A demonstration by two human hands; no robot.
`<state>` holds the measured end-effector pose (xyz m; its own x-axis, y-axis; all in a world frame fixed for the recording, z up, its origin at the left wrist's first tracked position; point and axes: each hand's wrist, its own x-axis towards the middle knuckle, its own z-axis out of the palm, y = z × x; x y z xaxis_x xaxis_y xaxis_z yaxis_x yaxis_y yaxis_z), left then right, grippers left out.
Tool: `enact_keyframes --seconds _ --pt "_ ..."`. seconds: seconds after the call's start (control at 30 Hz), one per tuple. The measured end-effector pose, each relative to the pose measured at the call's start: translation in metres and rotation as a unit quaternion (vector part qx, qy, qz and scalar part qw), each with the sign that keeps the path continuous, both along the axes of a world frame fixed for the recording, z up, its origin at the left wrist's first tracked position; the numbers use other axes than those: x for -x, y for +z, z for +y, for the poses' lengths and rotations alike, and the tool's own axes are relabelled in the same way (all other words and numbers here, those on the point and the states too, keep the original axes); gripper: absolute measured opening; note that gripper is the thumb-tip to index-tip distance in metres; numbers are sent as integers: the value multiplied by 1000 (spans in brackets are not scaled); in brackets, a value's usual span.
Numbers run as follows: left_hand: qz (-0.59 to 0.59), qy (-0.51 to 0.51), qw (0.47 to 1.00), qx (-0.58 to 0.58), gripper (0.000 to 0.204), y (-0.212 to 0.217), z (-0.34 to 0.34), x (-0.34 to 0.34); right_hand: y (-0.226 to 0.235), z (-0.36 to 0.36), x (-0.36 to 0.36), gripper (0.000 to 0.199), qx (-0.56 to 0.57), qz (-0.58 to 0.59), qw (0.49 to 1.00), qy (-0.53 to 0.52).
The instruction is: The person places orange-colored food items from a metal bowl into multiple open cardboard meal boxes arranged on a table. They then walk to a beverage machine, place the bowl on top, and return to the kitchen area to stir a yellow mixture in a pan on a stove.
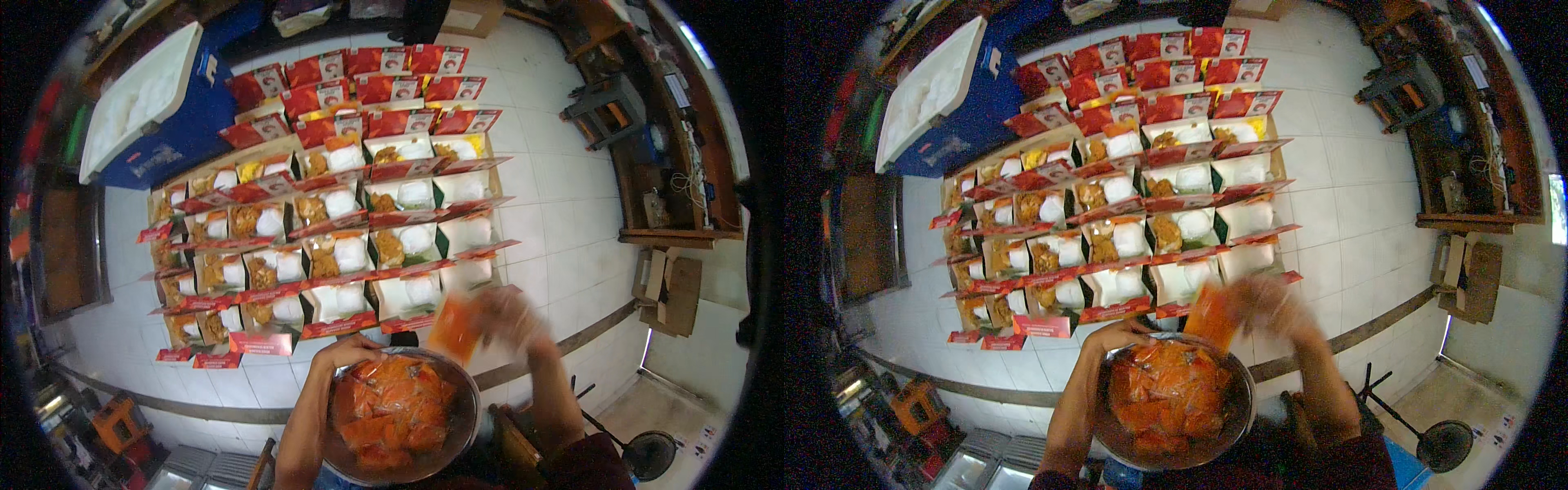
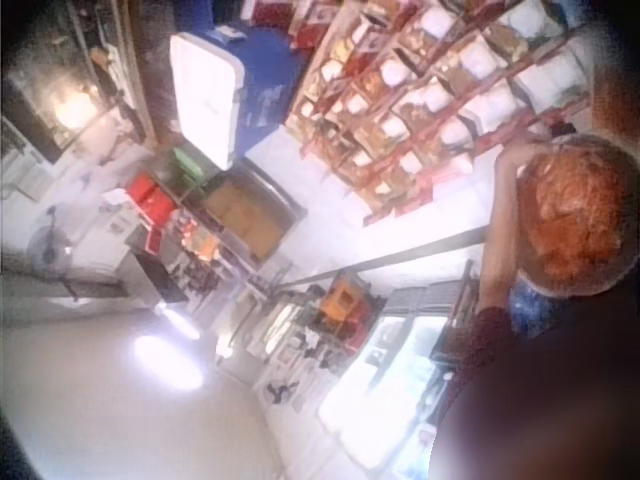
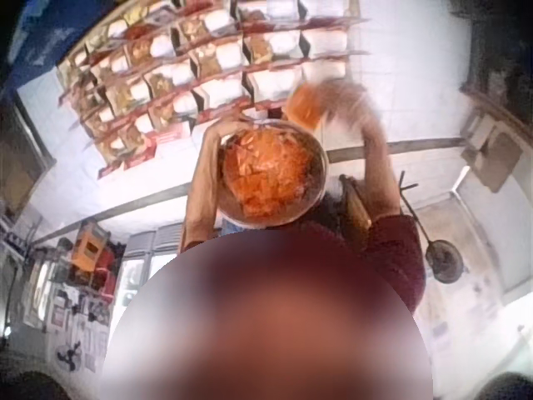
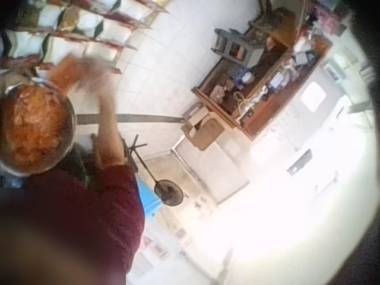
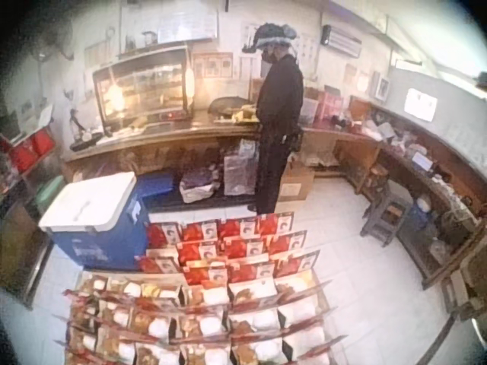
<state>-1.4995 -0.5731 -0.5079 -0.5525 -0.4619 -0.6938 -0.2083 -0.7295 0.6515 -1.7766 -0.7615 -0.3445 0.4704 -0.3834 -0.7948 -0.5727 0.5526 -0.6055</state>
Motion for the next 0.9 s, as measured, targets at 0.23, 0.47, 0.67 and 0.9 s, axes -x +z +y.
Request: enact_keyframes --seconds 0.23,0.47,0.67,0.9 --pt "-58 -23 998 12 56 1 -15 -2 -107 -210 -12 20 116 -22 932 -343" --pt "-51 17 998 -40 57 26 -35 -10 -211 -265 -12 22 69 75 956 -274" --pt "-77 38 994 -63 62 7 -26 -14 -262 -292 -2 26 223 188 956 -6" --pt "-85 37 995 -35 57 -13 -19 -10 -257 -294 -8 31 446 308 819 189"
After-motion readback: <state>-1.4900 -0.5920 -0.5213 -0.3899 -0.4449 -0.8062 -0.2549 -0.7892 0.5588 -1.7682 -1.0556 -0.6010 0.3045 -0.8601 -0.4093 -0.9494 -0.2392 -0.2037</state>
